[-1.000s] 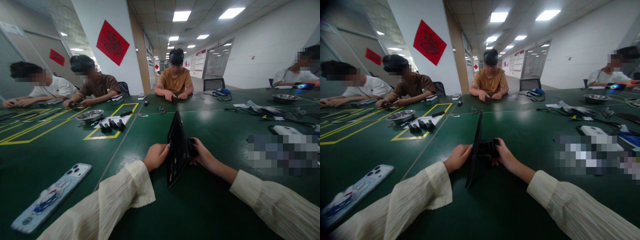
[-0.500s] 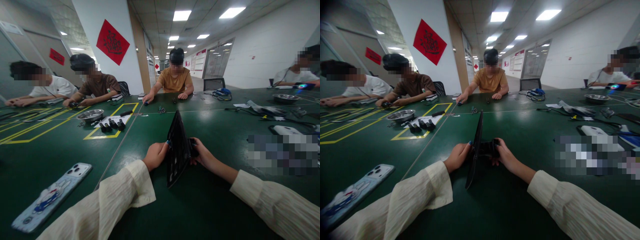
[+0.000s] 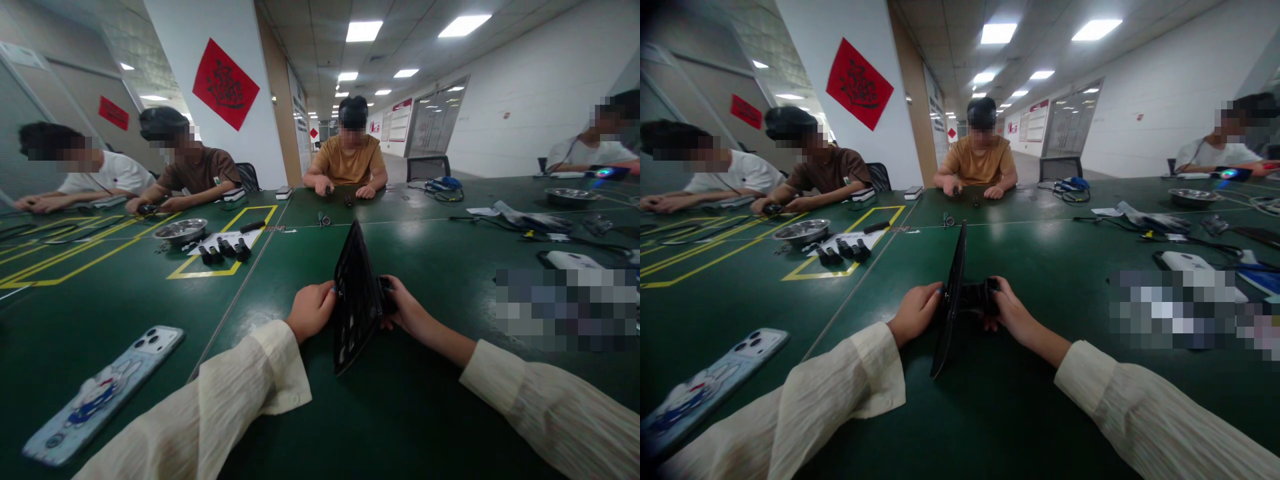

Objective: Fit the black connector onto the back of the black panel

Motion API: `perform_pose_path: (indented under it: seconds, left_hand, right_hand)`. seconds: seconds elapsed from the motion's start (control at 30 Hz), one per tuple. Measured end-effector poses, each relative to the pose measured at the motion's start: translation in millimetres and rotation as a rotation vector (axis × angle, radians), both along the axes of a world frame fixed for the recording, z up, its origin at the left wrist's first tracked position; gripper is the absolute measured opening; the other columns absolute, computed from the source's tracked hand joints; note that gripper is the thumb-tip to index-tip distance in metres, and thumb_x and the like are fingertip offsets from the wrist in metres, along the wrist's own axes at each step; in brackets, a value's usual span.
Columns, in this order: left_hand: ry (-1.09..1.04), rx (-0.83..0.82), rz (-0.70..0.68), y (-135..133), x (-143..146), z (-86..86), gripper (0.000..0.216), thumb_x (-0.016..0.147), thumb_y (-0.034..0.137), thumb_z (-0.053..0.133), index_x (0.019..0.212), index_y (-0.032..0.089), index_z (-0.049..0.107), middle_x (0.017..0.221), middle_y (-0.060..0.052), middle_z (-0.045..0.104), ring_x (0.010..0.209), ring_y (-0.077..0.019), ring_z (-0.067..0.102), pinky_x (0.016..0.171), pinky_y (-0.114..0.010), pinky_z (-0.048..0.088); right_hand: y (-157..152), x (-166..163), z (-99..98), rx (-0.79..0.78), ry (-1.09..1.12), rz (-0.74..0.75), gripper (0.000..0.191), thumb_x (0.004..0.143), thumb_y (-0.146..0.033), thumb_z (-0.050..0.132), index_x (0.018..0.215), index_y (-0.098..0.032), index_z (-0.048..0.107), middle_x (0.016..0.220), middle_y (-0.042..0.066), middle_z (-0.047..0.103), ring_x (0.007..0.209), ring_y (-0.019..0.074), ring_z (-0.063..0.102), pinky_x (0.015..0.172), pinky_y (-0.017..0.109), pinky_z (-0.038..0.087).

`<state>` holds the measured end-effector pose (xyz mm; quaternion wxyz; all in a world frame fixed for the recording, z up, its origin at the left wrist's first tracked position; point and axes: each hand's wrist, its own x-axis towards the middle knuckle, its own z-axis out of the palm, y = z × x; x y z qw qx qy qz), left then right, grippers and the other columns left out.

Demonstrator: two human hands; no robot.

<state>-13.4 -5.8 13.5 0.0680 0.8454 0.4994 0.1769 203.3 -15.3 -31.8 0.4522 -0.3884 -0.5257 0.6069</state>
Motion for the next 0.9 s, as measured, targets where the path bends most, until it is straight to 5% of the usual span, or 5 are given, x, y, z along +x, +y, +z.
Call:
perform_pose_path:
  seconds: [0.5, 0.9]
  left_hand:
    - [0.121, 0.017, -0.057, -5.8, 0.8, 5.8, 0.027, 0.083, 0.031, 0.03, 0.078, 0.018, 0.053, 0.069, -0.005, 0.06, 0.067, -0.0202, 0.057, 0.057, -0.027, 0.031]
    - [0.013, 0.017, -0.095, -3.3, -3.0, 0.2, 0.049, 0.09, 0.035, 0.013, 0.065, 0.017, 0.051, 0.058, -0.005, 0.053, 0.057, -0.0163, 0.051, 0.056, -0.027, 0.029]
  right_hand:
    - [-0.4, 1.0, -0.3, -0.01, 0.009, 0.001, 0.043, 0.081, -0.035, 0.039, 0.12, -0.021, 0.028, 0.062, -0.002, 0.057, 0.043, 0.0131, 0.056, 0.036, 0.02, 0.036]
    - [-0.9, -1.6, 3.4, -0.028, 0.03, -0.006, 0.042, 0.078, -0.032, 0.04, 0.117, -0.021, 0.028, 0.062, -0.003, 0.057, 0.041, 0.0131, 0.055, 0.035, 0.02, 0.036]
